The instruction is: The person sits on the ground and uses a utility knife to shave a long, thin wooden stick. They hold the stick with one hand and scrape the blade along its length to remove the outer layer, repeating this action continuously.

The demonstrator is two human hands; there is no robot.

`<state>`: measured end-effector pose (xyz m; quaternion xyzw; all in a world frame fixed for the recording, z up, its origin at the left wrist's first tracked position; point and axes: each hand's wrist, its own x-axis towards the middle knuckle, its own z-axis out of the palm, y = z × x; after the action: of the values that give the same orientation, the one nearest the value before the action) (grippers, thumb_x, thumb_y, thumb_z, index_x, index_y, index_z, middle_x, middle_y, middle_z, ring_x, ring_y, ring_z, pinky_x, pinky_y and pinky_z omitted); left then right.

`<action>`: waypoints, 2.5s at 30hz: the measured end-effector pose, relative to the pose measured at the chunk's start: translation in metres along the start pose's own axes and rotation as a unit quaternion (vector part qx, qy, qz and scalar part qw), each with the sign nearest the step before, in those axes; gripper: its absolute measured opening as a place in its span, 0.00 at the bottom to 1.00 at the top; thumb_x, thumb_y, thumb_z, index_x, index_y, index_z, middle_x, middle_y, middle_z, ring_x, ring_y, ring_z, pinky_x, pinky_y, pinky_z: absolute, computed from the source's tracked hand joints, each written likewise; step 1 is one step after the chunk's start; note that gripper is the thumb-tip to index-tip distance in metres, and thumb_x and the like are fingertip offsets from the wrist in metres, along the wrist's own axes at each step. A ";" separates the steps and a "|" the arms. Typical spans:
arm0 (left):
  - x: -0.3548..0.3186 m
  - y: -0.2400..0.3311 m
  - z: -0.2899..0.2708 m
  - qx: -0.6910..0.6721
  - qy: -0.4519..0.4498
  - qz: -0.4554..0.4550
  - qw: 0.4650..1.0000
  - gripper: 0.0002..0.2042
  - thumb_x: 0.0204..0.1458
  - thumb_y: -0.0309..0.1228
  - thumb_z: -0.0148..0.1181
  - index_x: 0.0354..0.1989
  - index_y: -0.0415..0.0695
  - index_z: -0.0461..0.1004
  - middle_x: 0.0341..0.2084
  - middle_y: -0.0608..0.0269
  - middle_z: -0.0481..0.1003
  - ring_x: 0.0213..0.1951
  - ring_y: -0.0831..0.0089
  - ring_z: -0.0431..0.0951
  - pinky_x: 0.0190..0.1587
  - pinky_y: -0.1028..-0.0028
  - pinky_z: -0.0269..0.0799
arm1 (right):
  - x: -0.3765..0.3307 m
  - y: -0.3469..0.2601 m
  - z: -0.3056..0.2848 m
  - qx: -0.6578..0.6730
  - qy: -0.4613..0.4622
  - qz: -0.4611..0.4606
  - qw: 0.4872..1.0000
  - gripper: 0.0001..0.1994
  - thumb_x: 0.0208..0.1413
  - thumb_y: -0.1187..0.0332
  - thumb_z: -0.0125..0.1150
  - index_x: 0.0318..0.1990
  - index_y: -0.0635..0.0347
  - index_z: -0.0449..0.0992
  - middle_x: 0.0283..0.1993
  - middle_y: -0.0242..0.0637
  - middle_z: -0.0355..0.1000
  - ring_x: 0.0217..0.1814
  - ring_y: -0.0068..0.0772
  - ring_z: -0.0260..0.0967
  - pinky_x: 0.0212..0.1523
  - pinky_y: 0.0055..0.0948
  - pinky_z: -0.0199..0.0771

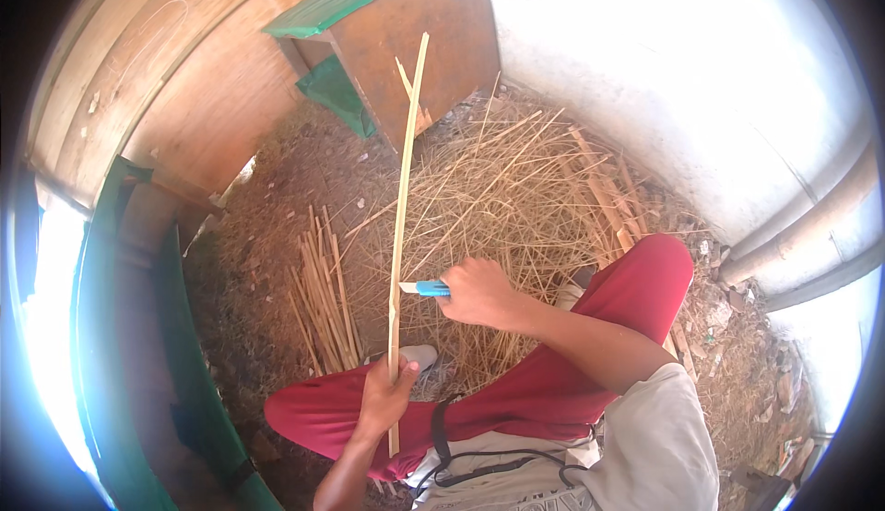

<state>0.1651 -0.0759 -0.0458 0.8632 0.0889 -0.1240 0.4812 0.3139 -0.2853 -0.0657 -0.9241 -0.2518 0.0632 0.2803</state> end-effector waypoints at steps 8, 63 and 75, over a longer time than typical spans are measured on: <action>0.015 -0.002 0.022 0.035 0.043 0.018 0.998 0.16 0.58 0.39 0.63 0.31 0.39 0.67 0.16 0.62 0.68 0.19 0.72 0.70 0.23 0.68 0.65 | 0.006 -0.007 -0.002 -0.028 -0.036 0.038 0.998 0.11 0.47 0.65 0.61 0.22 0.64 0.79 0.16 0.44 0.72 0.15 0.40 0.70 0.17 0.38 0.72; -0.045 0.003 -0.001 0.149 -0.084 -0.080 0.982 0.14 0.45 0.27 0.67 0.25 0.41 0.63 0.15 0.60 0.67 0.21 0.69 0.70 0.26 0.67 0.67 | 0.042 0.042 -0.013 0.016 -0.111 0.184 0.976 0.04 0.52 0.77 0.57 0.33 0.68 0.75 0.23 0.39 0.65 0.18 0.24 0.59 0.12 0.25 0.61; -0.061 0.001 0.008 0.128 -0.119 -0.070 0.982 0.13 0.45 0.28 0.64 0.25 0.40 0.63 0.17 0.55 0.70 0.23 0.63 0.73 0.28 0.63 0.68 | 0.032 0.054 0.010 -0.068 -0.029 0.186 0.980 0.07 0.54 0.72 0.56 0.32 0.68 0.77 0.30 0.48 0.76 0.34 0.48 0.78 0.33 0.43 0.80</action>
<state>0.1058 -0.0848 -0.0306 0.8885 0.0748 -0.2700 0.3635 0.3617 -0.3030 -0.1026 -0.9694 -0.0873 0.1237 0.1932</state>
